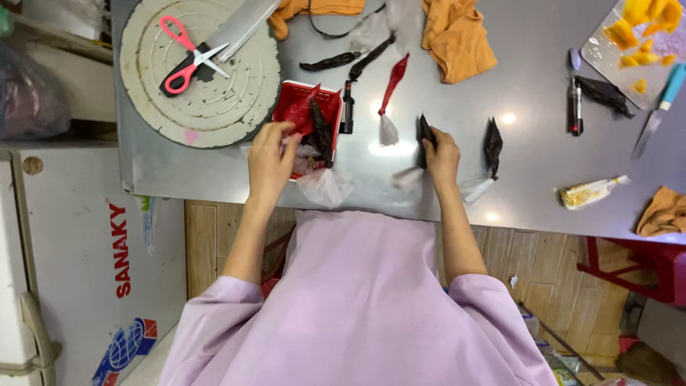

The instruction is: The person collects baskets of small decorative items and fruit, moves them to a shelving area, then returns to a workstation to wipe down the surface and organize several piping bags filled with colored frosting.

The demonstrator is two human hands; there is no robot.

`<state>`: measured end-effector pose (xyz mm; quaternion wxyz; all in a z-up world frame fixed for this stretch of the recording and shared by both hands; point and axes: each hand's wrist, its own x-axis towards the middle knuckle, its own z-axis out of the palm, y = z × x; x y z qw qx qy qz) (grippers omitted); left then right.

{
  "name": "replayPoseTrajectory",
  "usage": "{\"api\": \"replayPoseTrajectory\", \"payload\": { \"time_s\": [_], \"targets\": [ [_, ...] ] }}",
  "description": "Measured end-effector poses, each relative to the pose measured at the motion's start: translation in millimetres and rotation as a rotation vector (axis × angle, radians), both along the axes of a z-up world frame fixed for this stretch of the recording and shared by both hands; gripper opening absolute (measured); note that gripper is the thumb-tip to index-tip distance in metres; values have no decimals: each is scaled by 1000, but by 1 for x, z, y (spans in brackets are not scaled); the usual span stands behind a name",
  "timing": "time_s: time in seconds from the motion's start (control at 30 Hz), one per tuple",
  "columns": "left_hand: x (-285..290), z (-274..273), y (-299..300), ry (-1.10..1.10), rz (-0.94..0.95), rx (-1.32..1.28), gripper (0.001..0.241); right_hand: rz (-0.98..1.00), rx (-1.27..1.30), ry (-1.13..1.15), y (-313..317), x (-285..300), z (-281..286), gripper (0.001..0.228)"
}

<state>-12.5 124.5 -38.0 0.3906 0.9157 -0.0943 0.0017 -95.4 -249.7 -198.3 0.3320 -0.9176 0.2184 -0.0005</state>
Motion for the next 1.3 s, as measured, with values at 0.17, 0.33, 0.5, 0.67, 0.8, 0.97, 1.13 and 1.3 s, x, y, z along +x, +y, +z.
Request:
{"api": "replayPoseTrajectory", "payload": {
  "time_s": [0.17,0.33,0.5,0.67,0.8,0.97,1.13,1.3],
  "targets": [
    [25,-31,-18,93,-92,343,40,66,-17,-195,7,9,11,51],
    [36,-53,-53,-28,-70,386,44,187,-67,-314,30,8,52,53],
    [25,-26,-78,561,-122,-209,39,124,638,-186,61,-1,82,46],
    [-6,-5,-105,468,-457,-455,71,-38,1210,-65,65,0,76,38],
    [7,-16,-62,-41,-263,109,41,-96,731,-128,17,6,72,38],
    [14,-48,-7,14,-148,597,40,58,197,-140,-14,0,74,42],
    [11,-61,0,85,-184,539,36,137,94,-126,11,-1,81,39],
    [17,-26,13,442,-423,418,38,244,69,-237,41,8,86,32]
  ]
}}
